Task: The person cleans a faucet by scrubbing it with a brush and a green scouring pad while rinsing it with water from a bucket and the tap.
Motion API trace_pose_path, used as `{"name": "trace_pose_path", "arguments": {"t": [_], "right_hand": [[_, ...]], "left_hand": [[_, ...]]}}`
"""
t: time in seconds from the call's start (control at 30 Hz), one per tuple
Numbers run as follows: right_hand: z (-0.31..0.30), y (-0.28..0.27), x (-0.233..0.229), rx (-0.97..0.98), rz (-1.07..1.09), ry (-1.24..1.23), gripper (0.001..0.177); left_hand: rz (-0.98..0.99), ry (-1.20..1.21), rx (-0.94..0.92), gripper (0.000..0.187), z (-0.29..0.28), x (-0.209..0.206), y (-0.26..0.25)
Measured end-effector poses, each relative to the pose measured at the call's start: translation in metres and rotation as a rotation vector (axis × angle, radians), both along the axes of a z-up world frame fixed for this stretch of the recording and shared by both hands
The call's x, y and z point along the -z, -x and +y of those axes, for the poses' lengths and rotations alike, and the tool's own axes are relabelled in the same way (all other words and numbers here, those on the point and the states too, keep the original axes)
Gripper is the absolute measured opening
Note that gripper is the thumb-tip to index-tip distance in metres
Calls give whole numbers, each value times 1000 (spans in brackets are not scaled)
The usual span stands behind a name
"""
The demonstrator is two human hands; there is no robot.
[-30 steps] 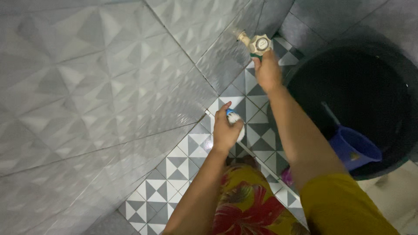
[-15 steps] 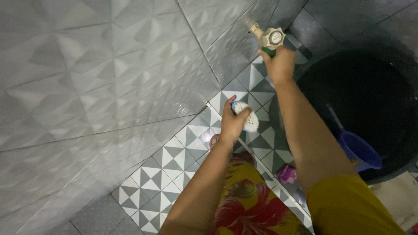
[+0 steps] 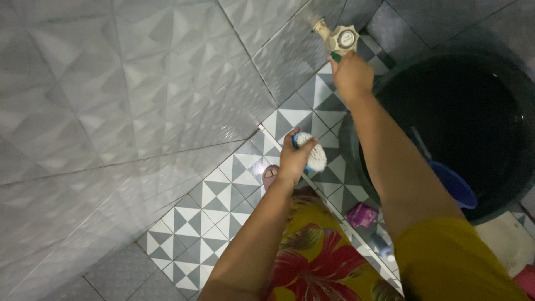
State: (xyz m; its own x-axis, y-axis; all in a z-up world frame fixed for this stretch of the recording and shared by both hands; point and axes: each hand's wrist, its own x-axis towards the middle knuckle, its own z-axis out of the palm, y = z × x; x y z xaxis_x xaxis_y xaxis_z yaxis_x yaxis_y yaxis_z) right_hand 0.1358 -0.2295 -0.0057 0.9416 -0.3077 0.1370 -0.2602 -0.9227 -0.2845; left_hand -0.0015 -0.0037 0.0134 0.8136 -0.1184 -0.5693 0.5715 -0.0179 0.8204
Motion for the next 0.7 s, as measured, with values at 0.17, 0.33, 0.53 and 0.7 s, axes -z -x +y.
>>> {"name": "trace_pose_path", "arguments": {"t": [0.17, 0.33, 0.53, 0.7], "right_hand": [[-5, -8, -20, 79, 500, -220, 70], [-23, 11, 12, -97, -41, -308, 55], [9, 55, -59, 161, -341, -732, 61], [40, 16, -98, -189, -486, -38, 57]], "left_hand": [[118, 23, 49, 80, -4, -23, 1], [-8, 24, -25, 82, 6, -36, 1], [58, 94, -163, 77, 19, -51, -11], [139, 247, -249, 75, 9, -64, -18]]}}
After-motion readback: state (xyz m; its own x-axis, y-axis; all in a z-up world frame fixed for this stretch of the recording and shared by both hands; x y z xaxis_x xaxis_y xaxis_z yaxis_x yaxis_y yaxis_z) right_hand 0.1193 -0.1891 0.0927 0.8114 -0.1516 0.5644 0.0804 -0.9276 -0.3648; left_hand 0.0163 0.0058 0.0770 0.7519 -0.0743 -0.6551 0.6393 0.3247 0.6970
